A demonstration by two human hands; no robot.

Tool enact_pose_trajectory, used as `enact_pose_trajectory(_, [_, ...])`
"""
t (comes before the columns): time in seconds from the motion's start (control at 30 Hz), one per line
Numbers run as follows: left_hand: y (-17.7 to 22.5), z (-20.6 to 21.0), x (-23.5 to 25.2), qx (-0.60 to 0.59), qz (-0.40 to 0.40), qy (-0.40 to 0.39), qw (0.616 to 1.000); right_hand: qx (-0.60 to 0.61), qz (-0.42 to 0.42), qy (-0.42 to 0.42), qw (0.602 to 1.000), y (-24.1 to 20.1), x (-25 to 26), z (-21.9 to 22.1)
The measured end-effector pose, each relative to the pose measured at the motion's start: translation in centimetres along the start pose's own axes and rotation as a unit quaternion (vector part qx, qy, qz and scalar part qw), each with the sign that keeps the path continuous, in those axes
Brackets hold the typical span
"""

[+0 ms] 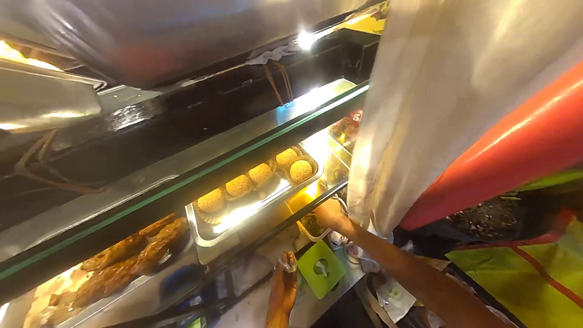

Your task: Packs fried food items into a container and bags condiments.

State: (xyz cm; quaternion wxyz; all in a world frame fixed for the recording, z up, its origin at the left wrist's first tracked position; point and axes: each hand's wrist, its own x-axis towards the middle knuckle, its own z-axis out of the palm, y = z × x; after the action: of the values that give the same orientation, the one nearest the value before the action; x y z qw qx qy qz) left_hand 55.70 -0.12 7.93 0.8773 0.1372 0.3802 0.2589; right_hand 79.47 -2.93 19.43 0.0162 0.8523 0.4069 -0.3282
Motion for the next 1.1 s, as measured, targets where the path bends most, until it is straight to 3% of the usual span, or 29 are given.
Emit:
enact_pose_trajectory(0.13, [-0.7,1.2,0.8,0.006,-0.019,-0.008,1.000,0.013,0.013,-0.018,1.000,2.4,-2.1,-2.4])
enact_pose_trajectory(0.27, [-1.8,3.8,1.5,0.026,-0.036,0.001,0.999,0.137,-0.025,-0.012,0.990,4.8,-4.8,-3.8])
enact_pose_trajectory(0.43, [-2.9,6.4,2.3,-0.016,-0.052,-0.006,0.998,0.221,-0.102,0.016,0.970,7.8,-6.3,-2.2])
enact_pose_trajectory(0.73, [-2.5,6.8,2.5,-0.081,-0.093,-0.053,0.991,-0.022,-0.146,-0.013,0.989,4.8,-9.5,-1.6])
enact_pose_trajectory(0.9, [-2.5,4.2,3.2,-0.112,-0.059,-0.056,0.990,0.064,-0.195,0.035,0.978,5.9,-8.5,-1.5])
enact_pose_trajectory(0.97, [-2.3,3.3,3.2,-0.119,-0.054,-0.071,0.989,0.085,-0.159,0.075,0.981,5.9,-8.0,-1.7])
enact_pose_trajectory(1.03, [-1.9,3.1,3.0,-0.110,-0.053,-0.063,0.991,0.029,-0.075,0.121,0.989,5.0,-7.2,-1.9])
enact_pose_trajectory(1.1, [-1.8,2.9,2.9,-0.095,-0.047,-0.051,0.993,-0.050,0.011,0.112,0.992,3.1,-6.0,-2.2])
